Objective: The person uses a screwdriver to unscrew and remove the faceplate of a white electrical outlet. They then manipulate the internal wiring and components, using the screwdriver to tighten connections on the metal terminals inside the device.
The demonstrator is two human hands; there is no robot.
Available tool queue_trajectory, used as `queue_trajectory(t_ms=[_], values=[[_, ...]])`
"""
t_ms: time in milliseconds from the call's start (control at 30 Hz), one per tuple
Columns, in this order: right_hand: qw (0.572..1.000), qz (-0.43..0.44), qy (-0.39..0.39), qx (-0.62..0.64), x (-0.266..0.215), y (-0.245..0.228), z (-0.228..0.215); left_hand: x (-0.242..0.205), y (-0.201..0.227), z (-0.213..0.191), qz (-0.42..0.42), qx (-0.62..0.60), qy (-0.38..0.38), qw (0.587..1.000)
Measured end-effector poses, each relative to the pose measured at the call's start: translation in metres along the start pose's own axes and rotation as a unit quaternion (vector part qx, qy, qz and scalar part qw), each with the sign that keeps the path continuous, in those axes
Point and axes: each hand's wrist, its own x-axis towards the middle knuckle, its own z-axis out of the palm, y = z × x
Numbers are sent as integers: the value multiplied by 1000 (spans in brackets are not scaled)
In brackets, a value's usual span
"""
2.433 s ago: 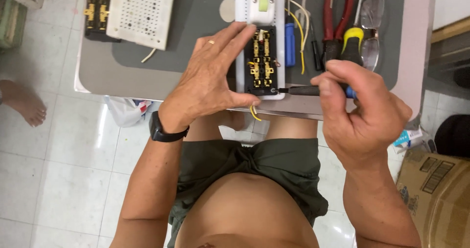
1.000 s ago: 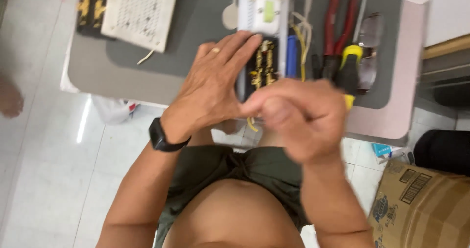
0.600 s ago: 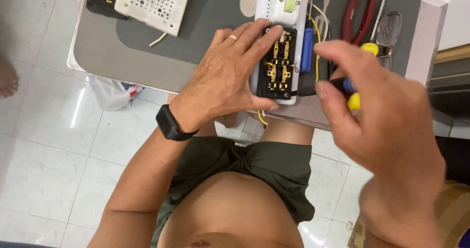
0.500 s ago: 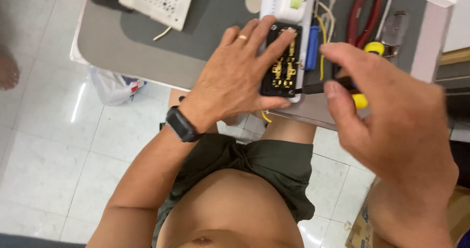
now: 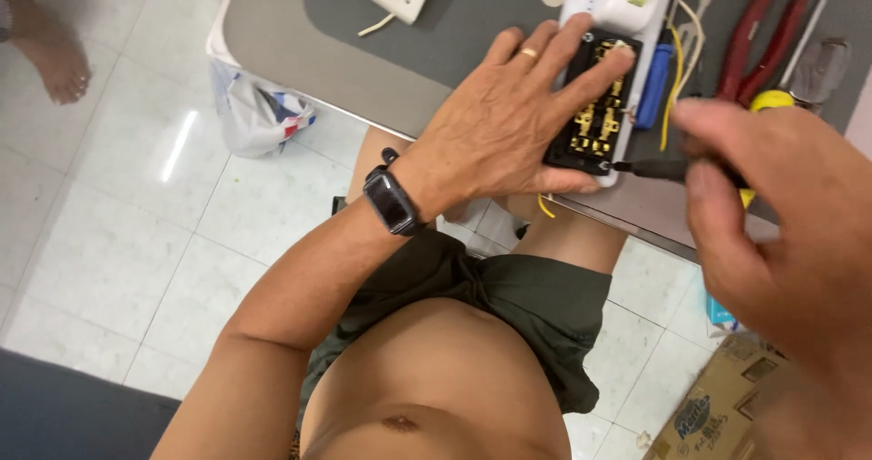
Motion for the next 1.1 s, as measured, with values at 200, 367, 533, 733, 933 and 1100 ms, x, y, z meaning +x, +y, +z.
queue_trajectory(t_ms=[200,367,533,733,933,1100], values=[[999,-38,9,9,-1,2,7,1,0,0,-2,-28,9,1000],[996,-83,13,13,10,-10,-3,0,-19,10,-29,-341,25,939],[996,-73,18,-42,5,7,1,-2,-10,-1,38,-86,-8,996],[993,-116,-6,0,16,-4,1,-5,-9,-1,31,-46,-4,998],[994,-104,-29,3,19,-6,-4,-6,-9,0,31,-30,7,999],[998,-21,-37,-52,11,1,-1,-5,-10,-2,29,-42,6,999]])
